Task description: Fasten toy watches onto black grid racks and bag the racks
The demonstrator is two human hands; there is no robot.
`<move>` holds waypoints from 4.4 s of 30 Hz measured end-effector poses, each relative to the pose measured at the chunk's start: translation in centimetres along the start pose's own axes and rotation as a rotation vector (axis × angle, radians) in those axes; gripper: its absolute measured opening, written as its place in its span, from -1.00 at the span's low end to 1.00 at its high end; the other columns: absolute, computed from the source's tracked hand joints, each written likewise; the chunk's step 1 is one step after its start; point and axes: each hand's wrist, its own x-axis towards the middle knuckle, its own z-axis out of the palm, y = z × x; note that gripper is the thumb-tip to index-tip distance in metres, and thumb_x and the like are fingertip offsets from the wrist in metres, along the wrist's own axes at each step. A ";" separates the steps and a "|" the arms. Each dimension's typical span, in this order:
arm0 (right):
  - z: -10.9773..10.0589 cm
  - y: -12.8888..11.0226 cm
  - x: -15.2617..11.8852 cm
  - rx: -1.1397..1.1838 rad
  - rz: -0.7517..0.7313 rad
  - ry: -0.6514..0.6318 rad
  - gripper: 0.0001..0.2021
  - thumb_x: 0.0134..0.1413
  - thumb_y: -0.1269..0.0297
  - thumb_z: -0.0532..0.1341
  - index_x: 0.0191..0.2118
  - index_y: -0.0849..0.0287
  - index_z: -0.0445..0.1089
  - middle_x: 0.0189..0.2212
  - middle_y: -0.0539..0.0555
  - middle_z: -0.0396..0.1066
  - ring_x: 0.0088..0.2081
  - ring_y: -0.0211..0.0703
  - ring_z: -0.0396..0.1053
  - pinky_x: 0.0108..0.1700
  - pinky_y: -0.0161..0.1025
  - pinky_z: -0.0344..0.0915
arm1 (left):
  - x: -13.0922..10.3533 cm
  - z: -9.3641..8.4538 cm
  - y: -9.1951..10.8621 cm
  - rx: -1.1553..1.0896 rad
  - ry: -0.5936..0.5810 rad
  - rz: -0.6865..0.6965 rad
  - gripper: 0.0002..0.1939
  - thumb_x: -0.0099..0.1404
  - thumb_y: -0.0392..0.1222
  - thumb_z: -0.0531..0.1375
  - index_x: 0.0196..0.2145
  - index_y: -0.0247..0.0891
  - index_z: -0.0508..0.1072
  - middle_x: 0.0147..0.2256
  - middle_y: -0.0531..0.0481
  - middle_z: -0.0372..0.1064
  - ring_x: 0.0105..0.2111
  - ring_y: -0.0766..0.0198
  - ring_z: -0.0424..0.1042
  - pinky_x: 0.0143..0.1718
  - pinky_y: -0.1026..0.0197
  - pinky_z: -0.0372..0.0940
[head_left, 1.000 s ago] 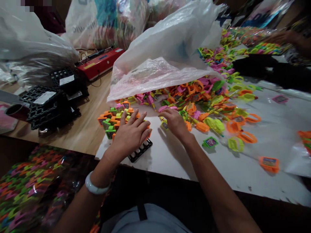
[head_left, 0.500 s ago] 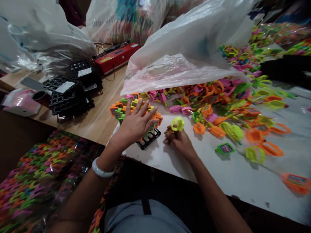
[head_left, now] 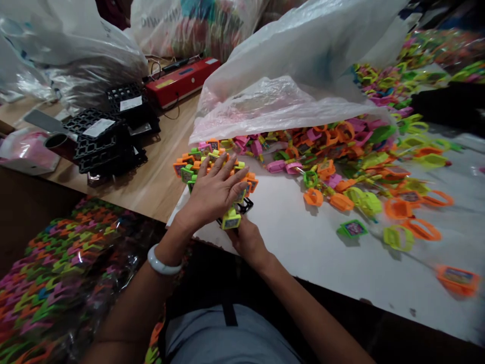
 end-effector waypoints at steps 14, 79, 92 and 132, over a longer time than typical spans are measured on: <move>-9.7 2.4 6.6 -0.282 0.004 0.174 -0.68 0.08 0.53 0.05 -0.14 0.14 0.45 -0.19 0.14 0.43 -0.23 -0.09 0.42 -0.19 -0.18 0.36 | -0.1 0.1 0.0 0.010 0.033 0.043 -0.45 0.48 0.18 -0.14 0.27 0.00 0.29 0.39 -0.11 0.00 0.42 -0.02 -0.14 0.39 -0.26 -0.22; -13.5 5.8 6.9 -0.819 0.061 0.164 -0.76 0.28 0.36 0.11 -0.01 0.15 0.44 0.01 0.26 0.40 0.00 0.08 0.32 0.06 0.02 0.09 | -2.0 1.4 1.5 -0.008 0.194 0.024 -0.53 0.50 0.00 -0.06 0.30 0.01 0.24 0.35 -0.03 0.09 0.39 0.05 0.00 0.39 -0.22 -0.23; -16.2 5.4 7.7 -0.479 0.221 0.120 -0.70 0.16 0.50 0.04 -0.09 0.15 0.43 -0.32 0.08 0.52 -0.31 -0.12 0.45 -0.24 -0.21 0.28 | -2.0 1.5 1.5 -0.008 0.207 0.025 -0.54 0.49 -0.01 -0.03 0.28 0.00 0.26 0.35 -0.03 0.11 0.40 0.05 -0.03 0.40 -0.23 -0.22; -4.5 0.6 2.5 -0.099 -0.022 -0.162 -0.78 0.10 0.48 0.12 -0.18 0.10 0.42 -0.23 0.07 0.49 -0.20 -0.08 0.43 -0.15 -0.18 0.37 | -1.9 0.6 3.5 0.034 0.122 0.011 -0.51 0.48 0.09 -0.04 0.28 0.02 0.27 0.38 -0.10 0.00 0.41 -0.16 -0.12 0.30 -0.53 -0.34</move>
